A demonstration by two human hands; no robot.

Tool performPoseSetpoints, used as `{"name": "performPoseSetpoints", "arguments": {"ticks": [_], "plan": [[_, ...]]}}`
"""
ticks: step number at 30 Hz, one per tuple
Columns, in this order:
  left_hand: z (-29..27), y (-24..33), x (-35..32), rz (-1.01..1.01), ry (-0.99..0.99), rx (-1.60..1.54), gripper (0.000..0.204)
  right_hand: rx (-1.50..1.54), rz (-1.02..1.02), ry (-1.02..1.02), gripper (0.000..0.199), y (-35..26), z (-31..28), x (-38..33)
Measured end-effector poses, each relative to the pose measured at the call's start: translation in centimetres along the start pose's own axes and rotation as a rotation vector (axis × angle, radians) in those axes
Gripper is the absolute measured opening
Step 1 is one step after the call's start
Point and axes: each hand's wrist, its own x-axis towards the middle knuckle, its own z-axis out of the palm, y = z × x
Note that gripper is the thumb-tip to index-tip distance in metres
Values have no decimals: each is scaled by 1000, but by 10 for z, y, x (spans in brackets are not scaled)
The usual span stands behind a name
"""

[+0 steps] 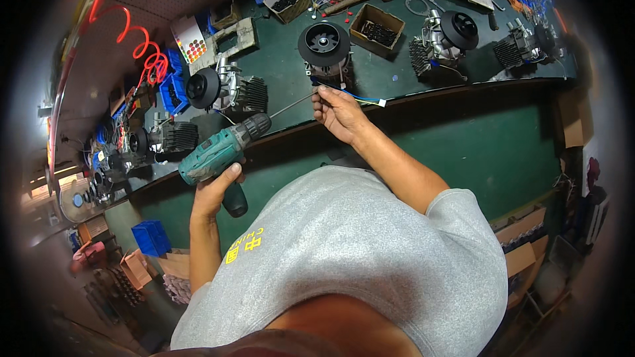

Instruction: The person uses a cordless drill to fasten screws into several small electric motors placed on a green workbench. They repeatedly pick up each motor, align it, and drive screws into its housing, then set it aside and move to the next unit.

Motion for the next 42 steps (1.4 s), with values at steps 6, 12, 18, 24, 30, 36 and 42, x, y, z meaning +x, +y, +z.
{"name": "performPoseSetpoints", "arguments": {"ticks": [6, 12, 18, 24, 30, 36, 42], "plan": [[-14, 2, 6, 12, -18, 73, 31, -153, 160, -4, 16, -10, -6, 15], [-13, -16, 22, 284, 20, 321, 31, 18, 111, -77, 16, 6, 21, 48], [-9, -17, 42, 354, -40, 469, 29, -8, 93, -78, 18, 10, 10, 68], [-5, 13, 52, 422, -102, 634, 33, -474, -27, 97, 19, -2, 9, 46], [7, 98, 81, 484, -274, 787, 35, -981, -746, 494, 17, -48, -30, 30], [22, 154, 130, 560, -510, 1020, 44, -1576, -713, 478, 19, -59, -44, 37], [49, 180, 152, 435, -607, 1171, 47, -1664, -804, 519, 17, -51, -47, 36]]}}
